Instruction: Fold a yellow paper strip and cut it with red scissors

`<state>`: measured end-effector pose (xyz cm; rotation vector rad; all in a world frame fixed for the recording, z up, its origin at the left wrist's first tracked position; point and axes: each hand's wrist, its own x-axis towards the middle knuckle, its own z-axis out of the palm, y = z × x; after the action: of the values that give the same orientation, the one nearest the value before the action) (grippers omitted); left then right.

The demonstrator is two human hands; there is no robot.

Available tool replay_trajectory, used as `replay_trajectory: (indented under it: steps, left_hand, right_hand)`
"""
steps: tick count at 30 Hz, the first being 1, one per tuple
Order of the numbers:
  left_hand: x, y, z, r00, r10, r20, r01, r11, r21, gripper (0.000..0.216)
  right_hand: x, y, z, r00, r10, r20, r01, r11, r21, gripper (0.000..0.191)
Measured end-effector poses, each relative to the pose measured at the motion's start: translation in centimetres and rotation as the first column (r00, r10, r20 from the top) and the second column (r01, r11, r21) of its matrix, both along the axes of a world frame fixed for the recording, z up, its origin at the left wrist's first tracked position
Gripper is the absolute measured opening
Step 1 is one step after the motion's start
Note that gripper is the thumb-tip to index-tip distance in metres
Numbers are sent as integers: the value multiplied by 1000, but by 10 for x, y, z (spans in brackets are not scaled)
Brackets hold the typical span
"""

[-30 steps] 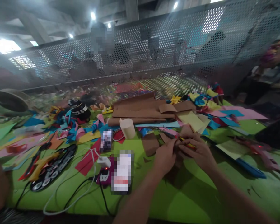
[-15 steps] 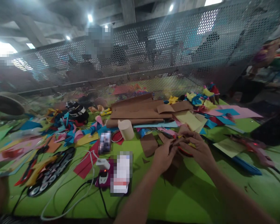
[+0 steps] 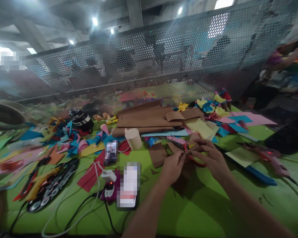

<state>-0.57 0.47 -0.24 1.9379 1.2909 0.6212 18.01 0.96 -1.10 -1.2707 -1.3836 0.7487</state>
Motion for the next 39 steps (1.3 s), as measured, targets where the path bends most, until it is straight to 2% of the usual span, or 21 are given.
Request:
replay_trajectory:
  steps: [8,14,24,33,39]
  left_hand:
    - [0,0,1,999,19,-48,-17,999,49,32]
    - [0,0,0,992,9,-129,2,996,84,34]
    - [2,-1,-4,960,31,-277,12,988,151,34]
    - [2,-1,0,979,10,-205,13,994,110,27]
    - [1,-3,2,999,-6,-35,7,999,44,36]
  right_hand:
    - [-2,-1,4,998,-35,-61,34,999,-12,39]
    - [-5,-3,3,1000,3,7,-3,1000,19,30]
    - [-8,-5,5,998,2,-67,-2,1000,-11,23]
    - [-8,-4,4,997,-7,-74,6,1000,-15,22]
    - [-5,-4,1,999,8,-53,-8,1000,4,23]
